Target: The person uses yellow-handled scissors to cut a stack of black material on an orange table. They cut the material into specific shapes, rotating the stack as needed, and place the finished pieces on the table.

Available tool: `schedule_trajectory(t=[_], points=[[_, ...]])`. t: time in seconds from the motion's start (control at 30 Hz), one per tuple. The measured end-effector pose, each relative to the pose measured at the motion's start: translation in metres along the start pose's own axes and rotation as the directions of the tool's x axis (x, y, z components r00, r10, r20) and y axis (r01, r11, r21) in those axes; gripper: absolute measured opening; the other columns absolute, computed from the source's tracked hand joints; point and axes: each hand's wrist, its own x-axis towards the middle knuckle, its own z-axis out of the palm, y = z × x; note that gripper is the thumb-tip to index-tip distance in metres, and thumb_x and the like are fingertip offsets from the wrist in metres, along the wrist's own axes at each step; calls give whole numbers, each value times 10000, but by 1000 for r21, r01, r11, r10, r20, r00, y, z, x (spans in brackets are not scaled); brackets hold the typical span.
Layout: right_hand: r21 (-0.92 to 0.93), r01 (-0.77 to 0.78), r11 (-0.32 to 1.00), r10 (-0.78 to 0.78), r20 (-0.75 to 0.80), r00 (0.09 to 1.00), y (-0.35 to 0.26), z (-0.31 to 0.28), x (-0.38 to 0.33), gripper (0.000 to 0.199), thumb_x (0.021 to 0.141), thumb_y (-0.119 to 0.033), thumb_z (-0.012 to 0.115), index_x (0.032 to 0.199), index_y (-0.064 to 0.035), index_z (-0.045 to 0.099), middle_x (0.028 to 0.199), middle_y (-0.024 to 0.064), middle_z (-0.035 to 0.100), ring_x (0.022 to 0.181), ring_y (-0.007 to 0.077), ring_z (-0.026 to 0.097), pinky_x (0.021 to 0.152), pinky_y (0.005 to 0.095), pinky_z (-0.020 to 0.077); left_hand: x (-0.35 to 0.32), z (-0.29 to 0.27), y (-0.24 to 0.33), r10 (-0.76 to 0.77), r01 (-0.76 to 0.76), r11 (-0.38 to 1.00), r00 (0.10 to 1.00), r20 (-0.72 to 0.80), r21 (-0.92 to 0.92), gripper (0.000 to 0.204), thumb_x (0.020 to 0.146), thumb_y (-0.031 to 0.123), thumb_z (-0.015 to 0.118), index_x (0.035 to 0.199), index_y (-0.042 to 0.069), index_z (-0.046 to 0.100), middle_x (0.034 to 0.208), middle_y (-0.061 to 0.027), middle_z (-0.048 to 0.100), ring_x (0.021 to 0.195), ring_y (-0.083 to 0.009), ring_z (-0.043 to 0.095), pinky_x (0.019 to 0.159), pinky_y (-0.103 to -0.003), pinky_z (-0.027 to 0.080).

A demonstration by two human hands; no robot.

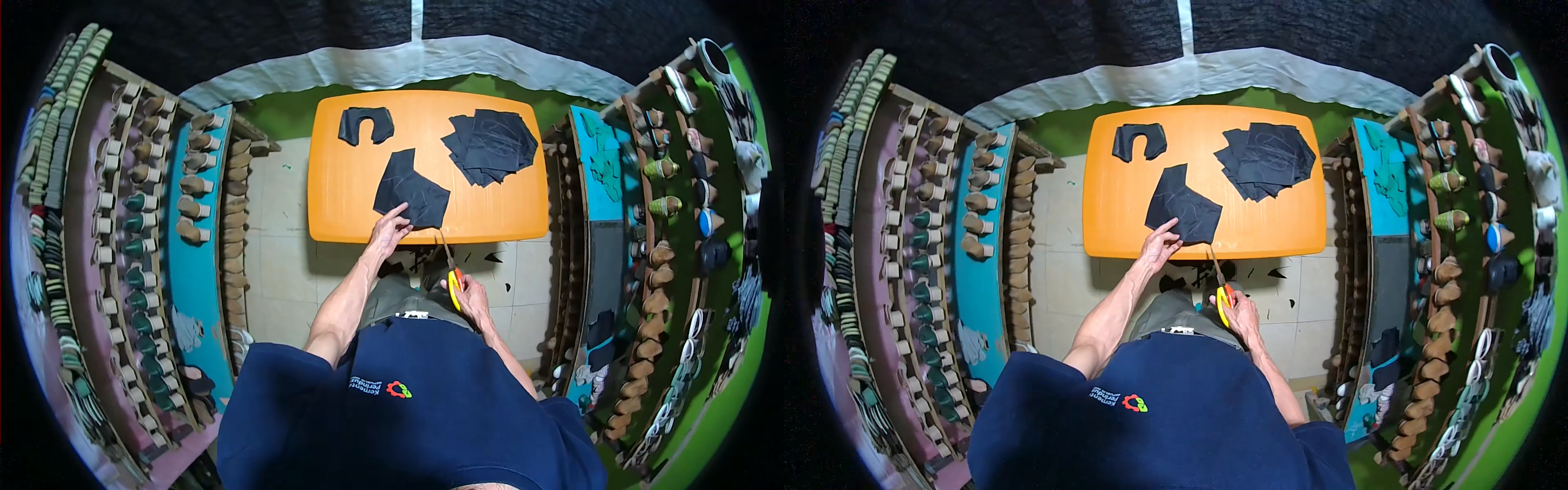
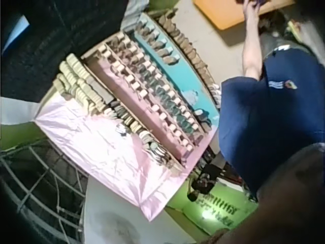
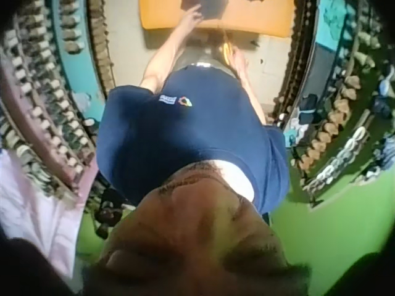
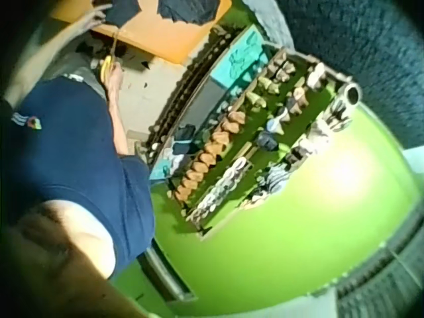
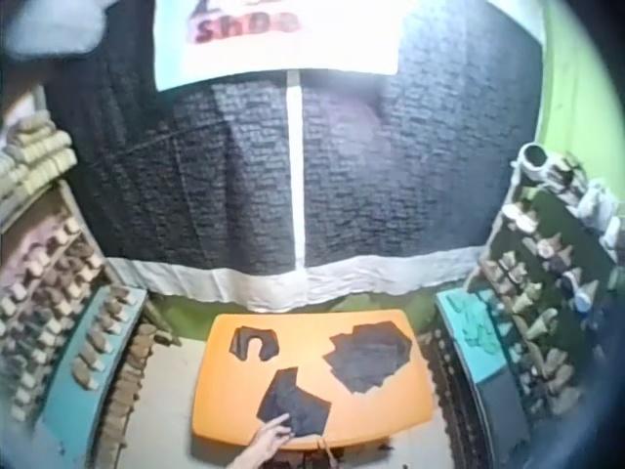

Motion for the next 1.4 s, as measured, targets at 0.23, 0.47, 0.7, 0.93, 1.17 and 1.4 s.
schedule_trajectory(t=[0.23, 0.47, 0.7, 0.93, 1.17, 1.4], points=[[-53, 49, 997, -43, 111, 993, -15, -19, 25, 652, 756, -667, 773, 739, -67, 520, 645, 60, 528, 630, 173, 478, 610, 362, 429, 7, 28, -31, 216, -247, 968, 920, -328, -54, 494, 884, -16, 651, 1373, 18, 584, 1162, -162, 656, 937, -225, 647, 881, -326, 575], [135, -10, 991, -45, 401, 915, -17, -13, 62, 714, 863, -737, 597, 862, -23, 599, 699, 43, 545, 610, 148, 543, 562, 312, 477, 13, 45, -55, 269, -367, 923, 831, -486, -117, 466, 920, -105, 541, 1375, -7, 566, 1255, -221, 621, 1140, -286, 629, 1024, -388, 525], [343, -189, 920, -4, 490, 871, -34, -9, 66, 763, 900, -777, 478, 826, -27, 597, 616, 74, 570, 551, 171, 596, 538, 311, 492, 11, 89, -65, 228, -335, 917, 885, -405, -218, 540, 887, -94, 622, 1411, -18, 512, 1232, -215, 606, 1151, -267, 621, 1065, -353, 501], [383, -190, 904, 5, 435, 901, -44, -11, 81, 784, 890, -783, 486, 852, -6, 588, 600, 65, 539, 549, 170, 629, 507, 307, 509, 15, 95, -77, 206, -306, 933, 887, -413, -192, 559, 872, -107, 648, 1406, -40, 497, 1226, -263, 604, 1149, -325, 630, 1057, -365, 518], [408, -187, 894, -16, 446, 895, -37, -4, 92, 791, 877, -786, 508, 858, -1, 604, 595, 49, 527, 514, 155, 585, 500, 305, 507, 16, 94, -78, 191, -287, 938, 896, -401, -196, 578, 854, -136, 648, 1403, -20, 510, 1133, -232, 653, 1060, -282, 670, 1006, -343, 546], [337, -150, 929, 2, 404, 915, -36, 0, 95, 825, 829, -822, 539, 840, 1, 608, 603, 61, 545, 517, 162, 582, 505, 312, 495, 12, 94, -76, 211, -286, 948, 893, -397, -142, 570, 855, -151, 628, 1397, -16, 516, 1038, -206, 688, 959, -259, 702, 940, -326, 578]])
